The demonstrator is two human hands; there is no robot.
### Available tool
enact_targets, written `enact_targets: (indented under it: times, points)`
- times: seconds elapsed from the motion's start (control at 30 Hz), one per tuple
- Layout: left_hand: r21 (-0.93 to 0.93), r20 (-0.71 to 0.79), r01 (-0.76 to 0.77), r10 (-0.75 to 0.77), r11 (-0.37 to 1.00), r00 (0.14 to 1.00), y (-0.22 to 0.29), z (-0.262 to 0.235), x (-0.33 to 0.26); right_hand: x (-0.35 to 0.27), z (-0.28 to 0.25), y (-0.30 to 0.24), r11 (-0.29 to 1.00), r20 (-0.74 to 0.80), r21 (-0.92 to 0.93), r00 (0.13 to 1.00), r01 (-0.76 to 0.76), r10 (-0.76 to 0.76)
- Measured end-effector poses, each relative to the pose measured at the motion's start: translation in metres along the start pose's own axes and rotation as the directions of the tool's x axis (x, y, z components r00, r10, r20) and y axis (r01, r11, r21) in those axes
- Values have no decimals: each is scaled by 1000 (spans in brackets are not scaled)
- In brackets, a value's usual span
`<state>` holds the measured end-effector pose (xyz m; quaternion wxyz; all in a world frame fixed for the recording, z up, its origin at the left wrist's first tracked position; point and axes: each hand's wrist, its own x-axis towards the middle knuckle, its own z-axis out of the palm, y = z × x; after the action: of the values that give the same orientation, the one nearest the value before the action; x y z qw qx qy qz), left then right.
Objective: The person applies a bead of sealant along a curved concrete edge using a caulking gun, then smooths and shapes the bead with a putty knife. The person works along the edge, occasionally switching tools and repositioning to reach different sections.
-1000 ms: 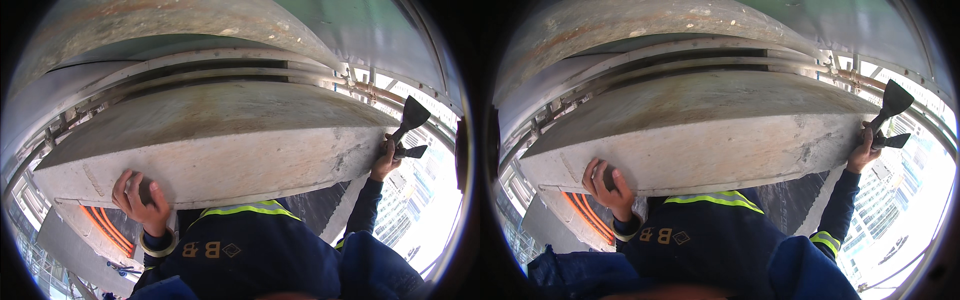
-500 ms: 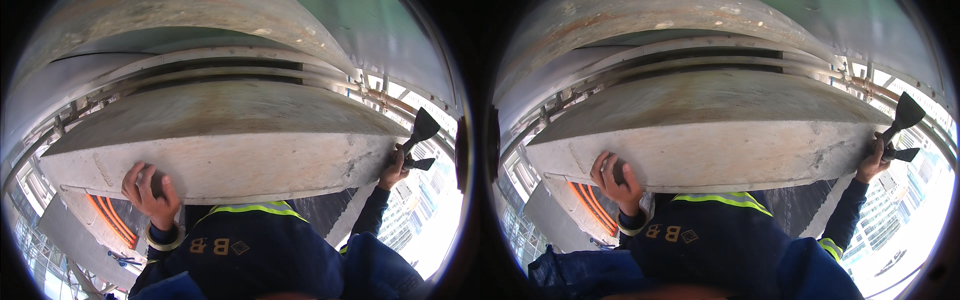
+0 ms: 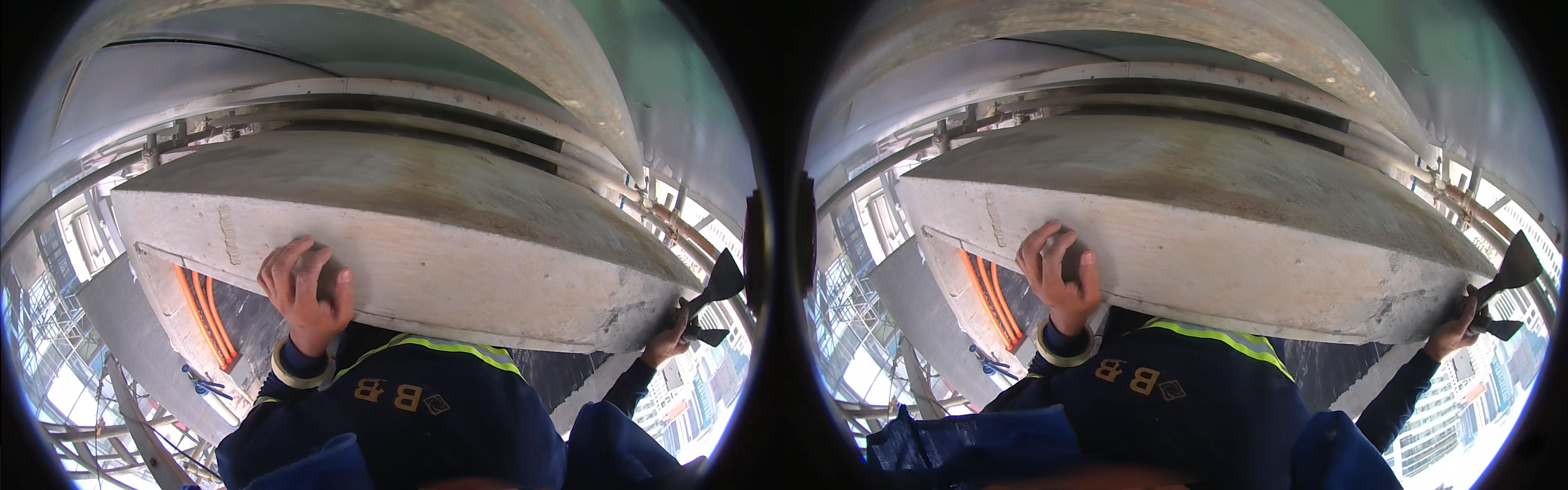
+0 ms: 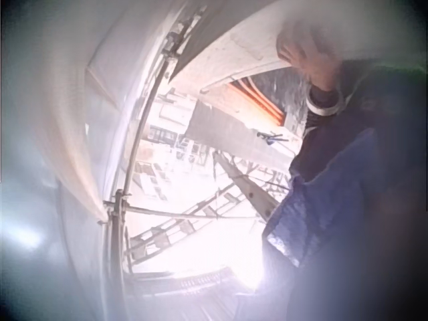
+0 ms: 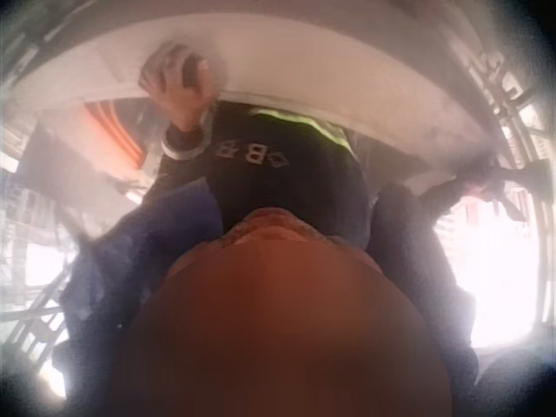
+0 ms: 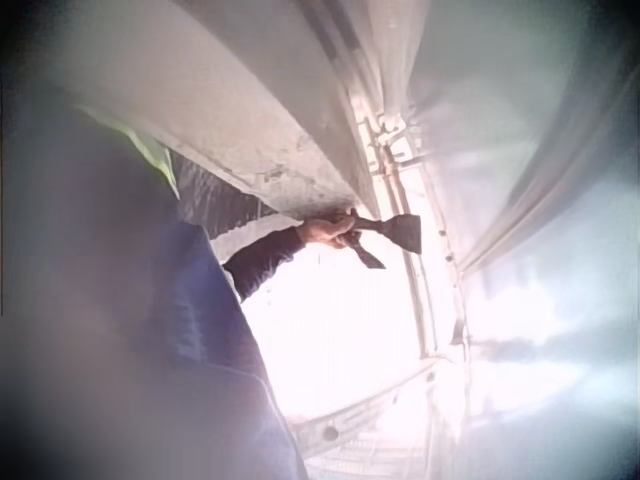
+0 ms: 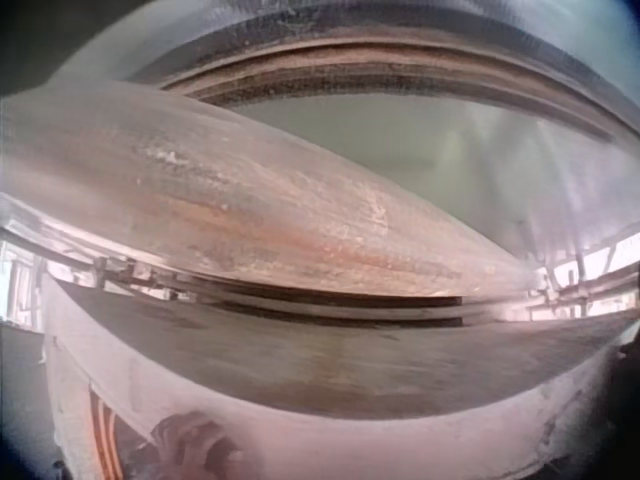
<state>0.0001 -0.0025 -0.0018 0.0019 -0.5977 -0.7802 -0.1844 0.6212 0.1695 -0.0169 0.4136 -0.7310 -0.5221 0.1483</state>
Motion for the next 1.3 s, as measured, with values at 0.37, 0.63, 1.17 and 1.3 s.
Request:
enact_targets:
  times: [0.37, 0.63, 1.17, 1.3]
  points:
    - [-7, -7, -9, 9, 1000, 1000, 1, 1, 1, 0, 0, -2, 1000, 7, 7, 1000, -23, 23]
    - [-12, -10, -6, 6, 1000, 1000, 1, 0, 2, -1, 0, -1, 1000, -8, -23, 1000, -13, 13]
    - [-5, -20, -18, 18, 1000, 1000, 1, -1, 3, 3, -6, 7, 999, 26, -9, 999, -38, 38]
    - [-10, -24, -19, 19, 1000, 1000, 0, 0, 3, 3, -5, 6, 999, 21, -29, 1000, -16, 17]
